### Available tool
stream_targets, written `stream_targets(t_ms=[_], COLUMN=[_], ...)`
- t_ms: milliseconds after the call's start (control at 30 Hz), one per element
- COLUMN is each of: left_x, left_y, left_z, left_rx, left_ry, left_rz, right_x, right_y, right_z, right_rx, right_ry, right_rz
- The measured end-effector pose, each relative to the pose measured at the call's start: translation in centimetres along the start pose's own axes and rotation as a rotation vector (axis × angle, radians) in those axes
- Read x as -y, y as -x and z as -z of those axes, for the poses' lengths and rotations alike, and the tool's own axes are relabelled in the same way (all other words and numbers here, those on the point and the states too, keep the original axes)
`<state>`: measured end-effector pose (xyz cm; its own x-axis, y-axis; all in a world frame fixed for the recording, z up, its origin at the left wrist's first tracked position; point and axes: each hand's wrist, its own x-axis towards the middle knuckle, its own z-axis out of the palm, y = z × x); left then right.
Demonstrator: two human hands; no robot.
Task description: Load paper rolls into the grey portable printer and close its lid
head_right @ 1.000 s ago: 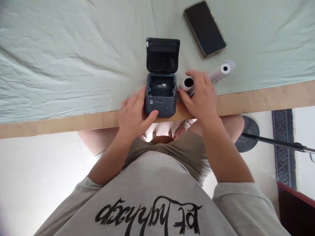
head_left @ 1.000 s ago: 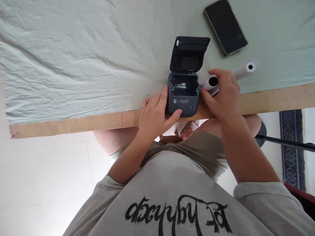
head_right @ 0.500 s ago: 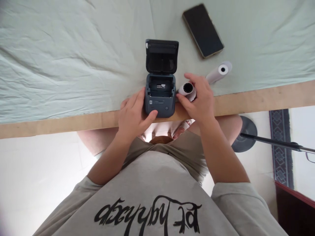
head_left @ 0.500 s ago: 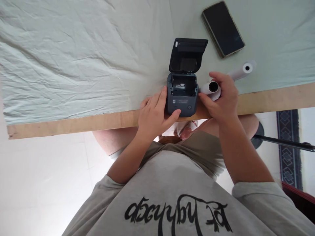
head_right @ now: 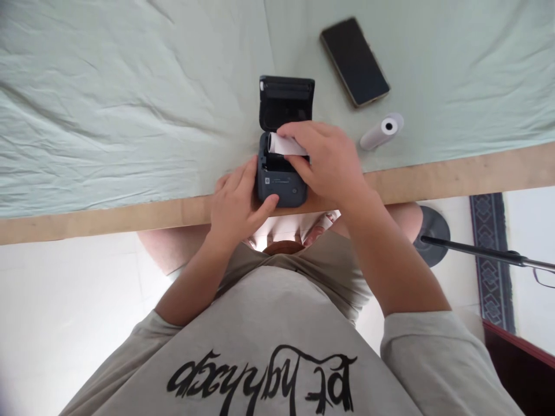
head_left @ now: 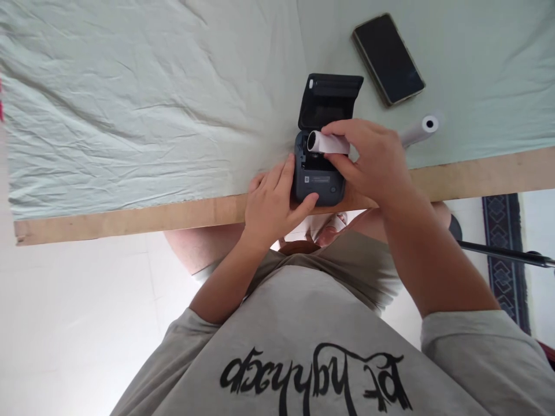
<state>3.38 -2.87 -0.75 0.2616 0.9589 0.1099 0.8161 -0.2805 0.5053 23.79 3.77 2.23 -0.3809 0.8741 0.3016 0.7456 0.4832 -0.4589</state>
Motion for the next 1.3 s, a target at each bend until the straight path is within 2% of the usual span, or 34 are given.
stream_targets(t_ms=[167,367,533,700,867,1000,1133,1300], left_x=[0.0,0.0,0.0,0.1,0.0,-0.2,-0.2,-0.2], left_y=[0.0,0.0,-0.1,-0.1,-0.2,-0.3,-0.3,-0.2], left_z=[0.0,0.0,0.2,0.6,0.6,0.4,0.3,0.4], left_rx=[0.005,0.004,0.012,0.022,0.017,0.008,0.006,0.009], left_ry=[-0.008,0.012,0.019,0.089,0.095,0.061,0.045,0.038], left_rz=[0.006,0.004,0.015,-0.003,0.044,0.068,0.058,0.041], right_x=[0.0,0.0,1.0,1.4,1.2,1.2,0.8,-0.9], right_y=[-0.8,-0.7,0.9,2.8,4.2,4.7,4.1,2.9], right_z=[-0.2,0.1,0.7,0.4,-0.2,0.1,0.4,-0.2], right_rx=[0.024,0.034,0.005,0.022,-0.004,0.032,-0.102,-0.298], right_ry=[0.095,-0.034,-0.149,-0.272,-0.268,-0.264,-0.304,-0.308], right_rz=[-0.097,-0.069,-0.017,0.075,0.147,0.166,0.111,-0.116])
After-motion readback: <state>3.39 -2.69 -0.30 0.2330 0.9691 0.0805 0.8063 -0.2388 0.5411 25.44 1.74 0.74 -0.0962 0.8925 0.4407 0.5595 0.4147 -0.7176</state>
